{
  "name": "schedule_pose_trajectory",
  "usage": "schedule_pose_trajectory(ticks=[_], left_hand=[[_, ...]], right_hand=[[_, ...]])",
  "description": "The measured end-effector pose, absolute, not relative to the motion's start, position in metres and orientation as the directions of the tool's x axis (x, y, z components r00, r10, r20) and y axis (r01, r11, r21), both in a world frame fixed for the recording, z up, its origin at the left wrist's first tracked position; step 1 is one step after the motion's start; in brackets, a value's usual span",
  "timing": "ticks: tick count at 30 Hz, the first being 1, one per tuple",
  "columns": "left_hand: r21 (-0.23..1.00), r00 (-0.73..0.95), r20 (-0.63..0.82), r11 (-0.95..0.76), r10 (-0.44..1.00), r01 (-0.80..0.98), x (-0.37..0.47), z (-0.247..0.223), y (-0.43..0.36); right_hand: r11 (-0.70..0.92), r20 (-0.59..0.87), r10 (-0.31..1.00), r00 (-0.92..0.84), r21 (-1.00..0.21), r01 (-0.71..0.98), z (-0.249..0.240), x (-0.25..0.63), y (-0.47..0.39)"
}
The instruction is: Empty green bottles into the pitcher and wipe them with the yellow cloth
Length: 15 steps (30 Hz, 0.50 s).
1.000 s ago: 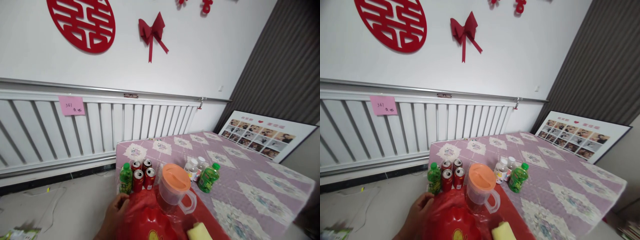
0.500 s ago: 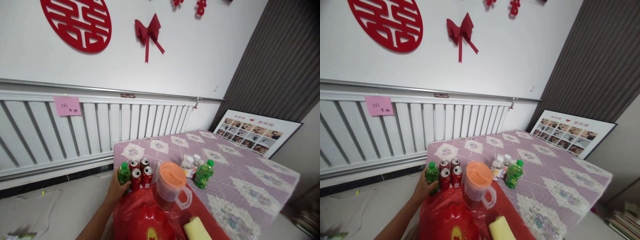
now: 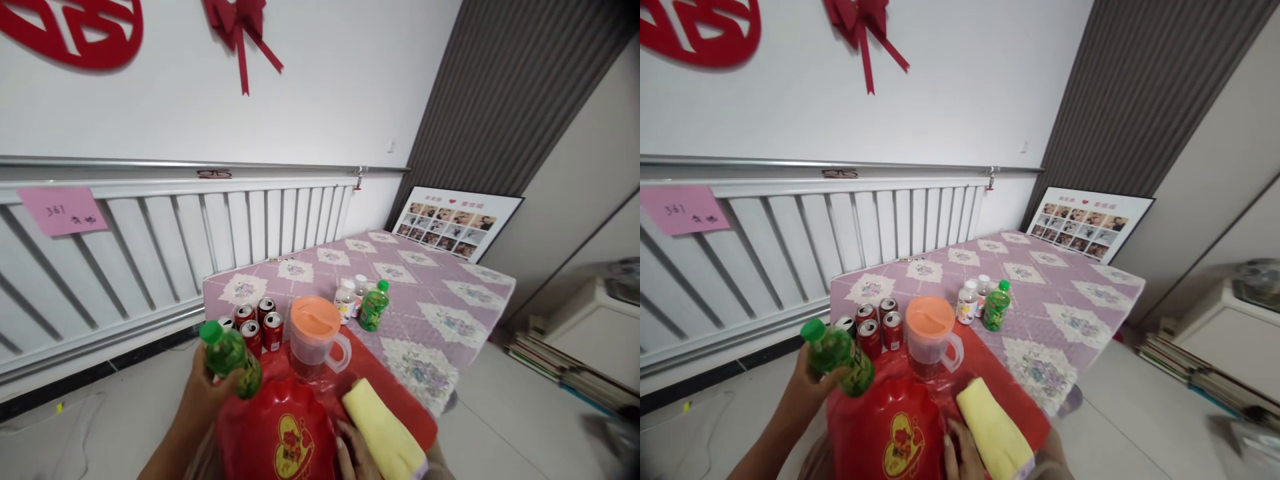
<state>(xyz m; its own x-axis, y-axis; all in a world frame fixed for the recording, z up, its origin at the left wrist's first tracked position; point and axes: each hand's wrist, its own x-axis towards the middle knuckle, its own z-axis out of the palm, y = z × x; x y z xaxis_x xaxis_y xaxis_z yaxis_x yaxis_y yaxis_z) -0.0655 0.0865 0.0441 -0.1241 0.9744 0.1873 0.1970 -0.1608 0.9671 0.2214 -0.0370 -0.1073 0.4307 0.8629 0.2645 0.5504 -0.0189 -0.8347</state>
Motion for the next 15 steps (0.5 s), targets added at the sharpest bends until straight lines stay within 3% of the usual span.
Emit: schedule_pose_trajectory(ticks=[4, 8, 11, 15], left_hand=[[0.962, 0.032, 0.11, -0.115, 0.993, 0.248, -0.024, 0.016, 0.047], [0.931, 0.033, 0.118, -0.122, 0.992, 0.344, 0.01, -0.02, 0.022], [0.92, 0.086, 0.071, -0.098, 0.994, 0.38, 0.02, -0.036, 0.015], [0.932, 0.144, 0.176, -0.212, 0.974, 0.294, 0.024, -0.044, 0.013]], right_hand=[[0.009, 0.282, 0.817, 0.502, -0.878, 0.478, -0.108, 0.212, -0.039], [0.074, 0.316, 0.823, 0.472, -0.884, 0.461, -0.1, 0.21, -0.044], [0.086, 0.306, 0.831, 0.465, -0.896, 0.435, -0.074, 0.21, -0.045], [0.149, 0.3, 0.897, 0.324, -0.896, 0.418, -0.016, 0.202, -0.038]])
